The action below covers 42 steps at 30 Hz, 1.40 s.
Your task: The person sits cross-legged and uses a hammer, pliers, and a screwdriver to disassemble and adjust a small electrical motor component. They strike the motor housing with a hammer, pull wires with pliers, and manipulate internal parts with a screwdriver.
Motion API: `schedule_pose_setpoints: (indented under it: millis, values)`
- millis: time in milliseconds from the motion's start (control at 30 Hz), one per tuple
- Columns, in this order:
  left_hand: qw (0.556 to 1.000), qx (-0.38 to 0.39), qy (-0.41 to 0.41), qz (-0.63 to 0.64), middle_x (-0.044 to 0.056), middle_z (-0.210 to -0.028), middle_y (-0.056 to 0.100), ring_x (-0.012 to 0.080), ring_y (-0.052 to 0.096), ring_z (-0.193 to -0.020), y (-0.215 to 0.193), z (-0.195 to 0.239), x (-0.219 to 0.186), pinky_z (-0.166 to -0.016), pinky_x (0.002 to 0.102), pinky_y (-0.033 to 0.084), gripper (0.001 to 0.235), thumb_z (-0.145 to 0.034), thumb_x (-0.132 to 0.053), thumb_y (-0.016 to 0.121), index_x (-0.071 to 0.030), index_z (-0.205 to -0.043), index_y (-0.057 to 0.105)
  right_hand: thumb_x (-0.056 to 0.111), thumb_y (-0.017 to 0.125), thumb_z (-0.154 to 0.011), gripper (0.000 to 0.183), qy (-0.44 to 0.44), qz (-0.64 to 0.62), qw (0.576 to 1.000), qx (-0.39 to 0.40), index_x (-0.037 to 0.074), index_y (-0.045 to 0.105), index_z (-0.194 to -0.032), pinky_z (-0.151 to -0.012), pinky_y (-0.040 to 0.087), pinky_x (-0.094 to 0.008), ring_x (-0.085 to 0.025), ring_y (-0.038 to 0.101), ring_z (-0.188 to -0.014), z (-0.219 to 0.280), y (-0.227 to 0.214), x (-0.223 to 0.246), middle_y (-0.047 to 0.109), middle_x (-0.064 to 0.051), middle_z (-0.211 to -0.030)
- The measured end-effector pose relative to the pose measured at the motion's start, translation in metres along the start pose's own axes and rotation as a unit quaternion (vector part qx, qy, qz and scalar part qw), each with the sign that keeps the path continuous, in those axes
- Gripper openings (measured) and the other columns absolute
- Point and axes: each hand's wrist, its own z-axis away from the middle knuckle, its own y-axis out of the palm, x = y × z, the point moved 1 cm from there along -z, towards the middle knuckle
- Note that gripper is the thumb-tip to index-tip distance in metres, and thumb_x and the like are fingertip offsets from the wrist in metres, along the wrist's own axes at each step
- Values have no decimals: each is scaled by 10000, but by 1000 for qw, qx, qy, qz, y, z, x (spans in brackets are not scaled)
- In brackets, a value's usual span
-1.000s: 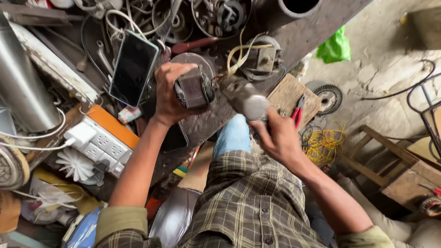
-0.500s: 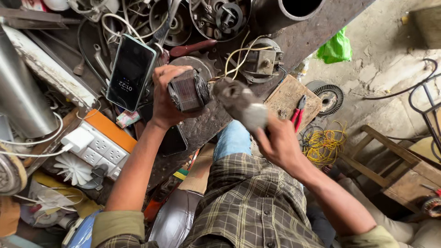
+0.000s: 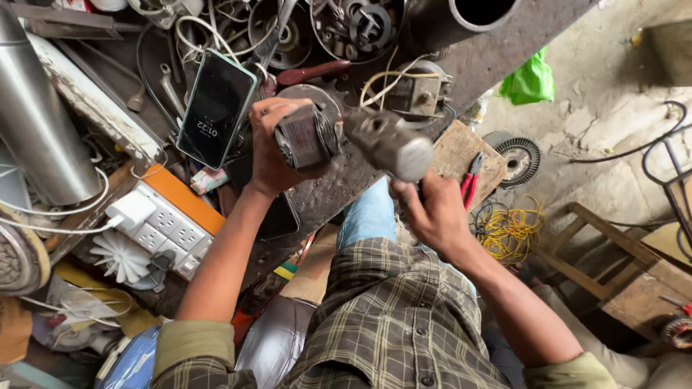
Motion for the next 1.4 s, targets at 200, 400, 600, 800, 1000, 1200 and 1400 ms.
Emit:
schedule_pose_setpoints:
  millis: [200, 400, 600, 800, 1000, 1200, 1400]
  values:
    - [955, -191, -200, -105, 116, -1479, 339, 287, 318, -1395, 51, 20, -49, -1216, 500, 352, 1048, -832, -607, 900, -130, -1530, 279, 394, 556, -1060, 611, 102, 67, 992, -16, -10, 568, -602, -436, 369, -368, -155, 511, -424, 15, -17, 11, 535, -72, -477]
    - [967, -95, -183, -150, 189, -1517, 338, 341, 331, -1432, 29, 22, -81, -1216, 584, 289, 1131, -817, -567, 889, -98, -1587, 206, 520, 594, -996, 584, 76, 74, 993, -61, -10, 560, -753, -439, 323, -367, -142, 418, -485, 34, -17, 1, 468, -62, -510]
    - [957, 208, 98, -176, 46, -1443, 546, 272, 552, -1313, -54, -15, -20, -1116, 460, 517, 853, -780, -300, 944, -299, -1493, 476, 529, 598, -986, 567, 107, 18, 993, -47, 2, 562, -783, -450, 351, -335, -96, 439, -516, 44, -6, -14, 496, -6, -530]
    - [976, 0, -57, -211, 62, -1129, 496, 249, 547, -1024, -20, -3, -44, -844, 404, 529, 964, -832, -525, 1001, -223, -1526, 403, 474, 619, -972, 503, 109, 28, 993, -39, -13, 618, -845, -429, 301, -344, -111, 399, -483, 43, -13, -4, 452, -38, -505]
    - [957, 110, 40, -266, 143, -1232, 505, 316, 485, -1195, -42, -22, -56, -978, 522, 485, 1067, -610, -805, 763, -213, -1447, 469, 446, 611, -976, 459, 117, 84, 989, 17, 4, 671, -866, -353, 299, -377, -135, 405, -366, 22, -27, 9, 471, -23, -437]
    - [957, 233, 133, -115, 61, -1354, 553, 256, 539, -1334, -42, -57, -11, -1200, 510, 448, 930, -779, -806, 683, -163, -1423, 491, 414, 623, -977, 422, 27, 119, 991, 59, 5, 704, -1044, -386, 295, -387, -165, 367, -365, 2, -37, 46, 408, -91, -424]
    - [991, 113, 35, -66, 123, -1417, 536, 310, 551, -1348, -32, -19, -14, -1195, 518, 431, 1064, -811, -839, 724, -63, -1478, 431, 442, 625, -988, 431, 8, 142, 986, 91, 14, 667, -970, -393, 307, -384, -160, 395, -361, -11, -38, 62, 429, -69, -428]
